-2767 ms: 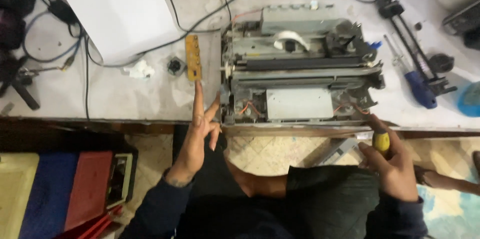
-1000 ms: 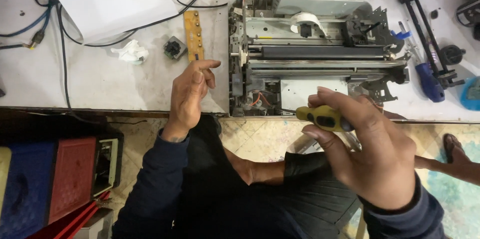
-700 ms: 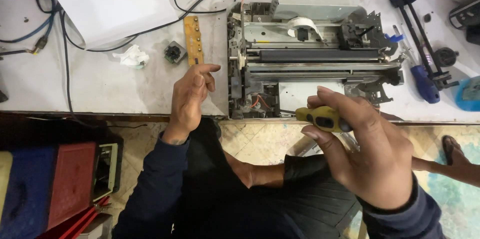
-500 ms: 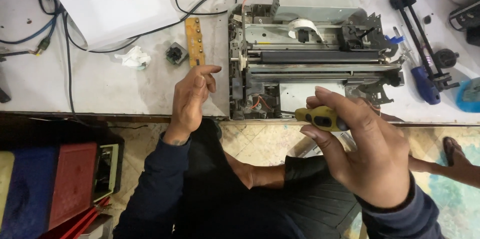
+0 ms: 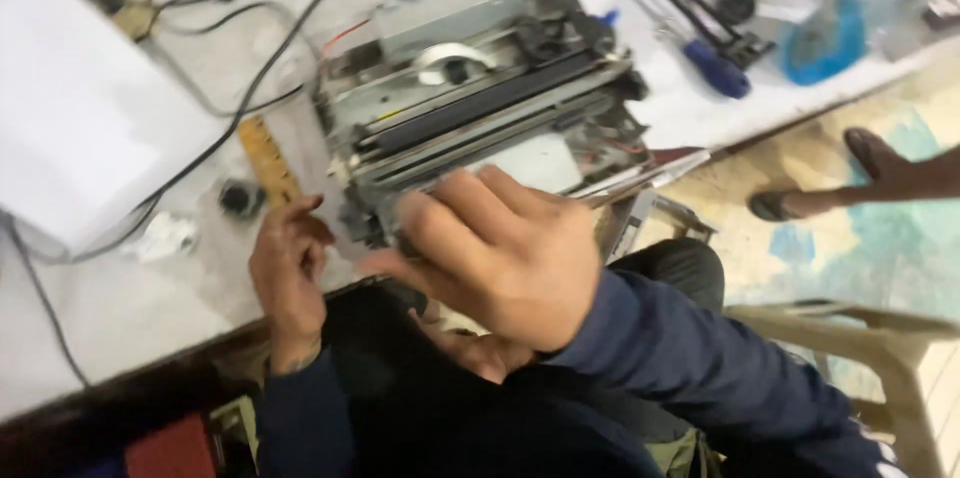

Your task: The person uses a yellow-handled screwdriver to remove and reinstall screws on a disassembled electronic device, likely a printer or scanner. They manipulate internal components and wires while seated at a cluttered workbench.

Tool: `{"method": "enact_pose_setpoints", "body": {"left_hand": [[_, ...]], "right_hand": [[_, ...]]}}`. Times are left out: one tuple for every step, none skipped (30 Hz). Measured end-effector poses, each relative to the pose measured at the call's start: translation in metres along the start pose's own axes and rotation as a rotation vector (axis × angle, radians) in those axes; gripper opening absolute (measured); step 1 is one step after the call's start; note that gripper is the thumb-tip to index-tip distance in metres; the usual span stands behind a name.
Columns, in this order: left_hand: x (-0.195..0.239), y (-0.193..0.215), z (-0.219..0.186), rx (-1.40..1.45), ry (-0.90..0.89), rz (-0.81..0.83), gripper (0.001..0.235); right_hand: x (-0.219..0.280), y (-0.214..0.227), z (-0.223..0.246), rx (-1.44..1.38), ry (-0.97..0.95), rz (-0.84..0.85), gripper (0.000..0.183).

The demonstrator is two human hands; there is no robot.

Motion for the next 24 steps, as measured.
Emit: {"method": "enact_pose_setpoints", "body": {"left_hand": [[0.003, -0.005, -0.009, -0.062, -0.028, 0.013, 0.062], [0.008, -0.007, -0.018, -0.123, -0.055, 0.015, 0.065], [0.005, -0.01, -0.015, -0.129, -0.059, 0.031, 0.065], [0.004, -0.006, -0.011, -0.115, -0.049, -0.001, 0.067], [0.002, -0.002, -0.006, -0.1, -0.039, -0.034, 0.068], [0.0, -0.003, -0.003, -0.108, -0.038, -0.039, 0.068], [-0.002, -0.002, -0.001, -0.099, -0.05, -0.057, 0.069], [-0.001, 0.004, 0.0, -0.095, -0.064, -0.084, 0.069], [0.0, 0.004, -0.001, -0.109, -0.067, -0.1, 0.069], [0.0, 0.004, -0.002, -0.062, -0.084, -0.092, 0.066], [0.0, 0.004, -0.003, -0.017, -0.101, -0.084, 0.063], [0.001, 0.005, -0.006, -0.018, -0.106, -0.093, 0.063], [0.001, 0.006, -0.009, -0.015, -0.103, -0.096, 0.062], [0.004, 0.006, -0.01, -0.009, -0.096, -0.102, 0.062], [0.005, 0.006, -0.009, -0.005, -0.097, -0.114, 0.062], [0.004, 0.005, -0.01, -0.004, -0.103, -0.105, 0.062], [0.003, 0.005, -0.011, -0.003, -0.109, -0.095, 0.062], [0.002, 0.007, -0.007, -0.001, -0.111, -0.113, 0.062], [0.0, 0.007, -0.005, -0.019, -0.144, -0.082, 0.062], [-0.002, 0.007, -0.003, -0.04, -0.179, -0.051, 0.062], [0.001, 0.006, -0.006, -0.041, -0.18, -0.069, 0.062], [0.002, 0.002, -0.01, -0.061, -0.174, -0.046, 0.061], [0.003, -0.002, -0.012, -0.081, -0.167, -0.024, 0.06], [0.002, -0.001, -0.012, -0.081, -0.164, -0.025, 0.06]], "right_hand": [[0.003, -0.001, -0.001, 0.068, -0.074, -0.024, 0.032], [0.005, -0.003, -0.001, 0.127, -0.142, -0.049, 0.035], [0.007, -0.001, -0.004, 0.14, -0.154, -0.053, 0.035], [0.008, 0.0, -0.006, 0.064, -0.151, -0.085, 0.036], [0.009, -0.001, -0.006, -0.012, -0.147, -0.116, 0.037], [0.01, -0.002, -0.011, -0.019, -0.148, -0.122, 0.037], [0.012, -0.005, -0.016, -0.072, -0.153, -0.134, 0.039], [0.011, -0.008, -0.019, -0.135, -0.153, -0.153, 0.042], [0.015, -0.007, -0.024, -0.152, -0.148, -0.165, 0.042], [0.017, -0.013, -0.027, -0.277, -0.132, -0.098, 0.037], [0.019, -0.02, -0.03, -0.401, -0.111, -0.031, 0.037], [0.017, -0.017, -0.03, -0.405, -0.103, -0.034, 0.037], [0.015, -0.014, -0.028, -0.377, -0.081, -0.03, 0.036], [0.013, -0.011, -0.026, -0.352, -0.058, -0.02, 0.036], [0.015, -0.012, -0.026, -0.359, -0.048, -0.017, 0.036], [0.015, -0.009, -0.026, -0.305, -0.026, -0.06, 0.032], [0.014, -0.007, -0.026, -0.252, -0.003, -0.103, 0.03], [0.015, -0.003, -0.022, -0.264, 0.01, -0.102, 0.03], [0.017, -0.001, -0.02, -0.226, 0.008, -0.052, 0.027], [0.018, 0.001, -0.017, -0.188, 0.006, -0.005, 0.028], [0.016, 0.001, -0.015, -0.2, 0.019, -0.007, 0.028], [0.016, 0.003, -0.014, -0.154, 0.02, 0.0, 0.032], [0.015, 0.004, -0.013, -0.109, 0.021, 0.006, 0.035], [0.013, 0.004, -0.014, -0.111, 0.02, 0.008, 0.035]]}}
Point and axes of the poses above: each hand's wrist, its own x-axis away from the middle knuckle, its own y-axis out of the back of the hand, z = x × y, the point moved 6 cm from there along -x, towards the middle knuckle, and after that the axes turned 15 degrees about y, right-handed, at the moved point
